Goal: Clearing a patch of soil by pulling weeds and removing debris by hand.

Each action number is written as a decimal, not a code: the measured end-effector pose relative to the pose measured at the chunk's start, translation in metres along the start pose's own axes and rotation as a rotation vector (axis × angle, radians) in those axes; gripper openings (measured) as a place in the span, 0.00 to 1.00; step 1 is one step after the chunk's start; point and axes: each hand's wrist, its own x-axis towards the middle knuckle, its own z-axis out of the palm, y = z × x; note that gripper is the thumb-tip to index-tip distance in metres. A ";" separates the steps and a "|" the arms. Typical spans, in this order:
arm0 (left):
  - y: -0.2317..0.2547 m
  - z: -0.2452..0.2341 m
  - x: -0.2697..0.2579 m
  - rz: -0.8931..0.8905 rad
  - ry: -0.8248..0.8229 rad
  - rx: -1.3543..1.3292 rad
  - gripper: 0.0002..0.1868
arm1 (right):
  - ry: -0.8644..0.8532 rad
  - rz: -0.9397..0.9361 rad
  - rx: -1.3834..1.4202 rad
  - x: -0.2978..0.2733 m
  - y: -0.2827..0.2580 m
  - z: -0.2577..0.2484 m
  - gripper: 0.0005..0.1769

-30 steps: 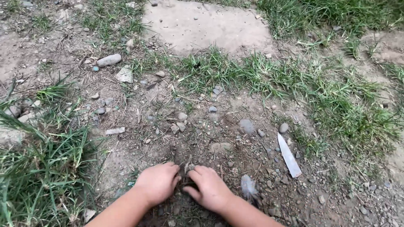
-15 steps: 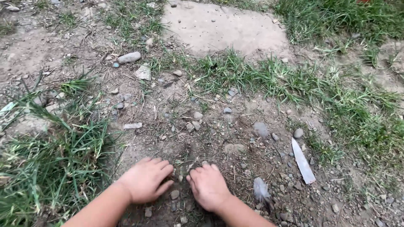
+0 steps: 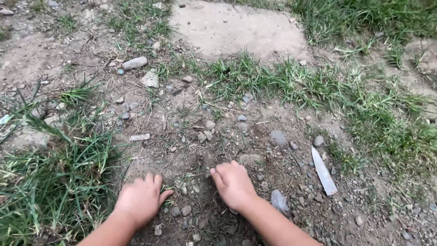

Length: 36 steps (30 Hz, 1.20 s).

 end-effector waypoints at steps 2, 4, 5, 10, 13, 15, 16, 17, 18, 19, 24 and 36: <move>0.000 0.030 0.008 -0.029 0.029 -0.046 0.23 | -0.018 -0.023 -0.008 0.002 -0.010 0.001 0.19; -0.002 0.040 0.009 -0.061 0.053 -0.093 0.18 | -0.041 -0.047 -0.012 0.004 -0.020 0.005 0.19; -0.003 0.035 0.007 -0.047 0.082 -0.126 0.15 | -0.060 -0.062 -0.011 0.005 -0.024 0.008 0.19; 0.000 0.010 -0.001 -0.025 0.068 -0.260 0.13 | -0.099 -0.106 -0.002 0.002 -0.041 0.016 0.17; -0.004 0.026 -0.005 -0.026 0.118 -0.415 0.16 | -0.101 -0.101 -0.004 0.005 -0.042 0.017 0.18; -0.005 0.040 -0.020 0.154 0.093 -0.407 0.17 | -0.075 -0.097 0.006 0.005 -0.038 0.018 0.18; -0.009 0.034 -0.030 0.147 0.095 -0.407 0.17 | -0.076 -0.103 0.009 0.006 -0.032 0.022 0.18; -0.014 0.028 -0.040 0.178 0.035 -0.377 0.17 | -0.076 -0.092 0.030 0.007 -0.027 0.025 0.18; -0.021 0.019 -0.045 0.209 -0.014 -0.343 0.17 | -0.067 -0.088 0.047 0.014 -0.021 0.027 0.18; -0.029 0.009 -0.039 0.201 -0.002 -0.340 0.17 | -0.059 -0.100 0.047 0.024 -0.025 0.022 0.18; -0.040 -0.021 -0.045 0.151 -0.136 -0.204 0.16 | -0.315 0.003 0.232 0.017 -0.053 0.024 0.21; -0.146 -0.080 -0.134 -0.509 0.272 -0.125 0.11 | -0.664 -0.210 0.243 0.081 -0.261 0.006 0.27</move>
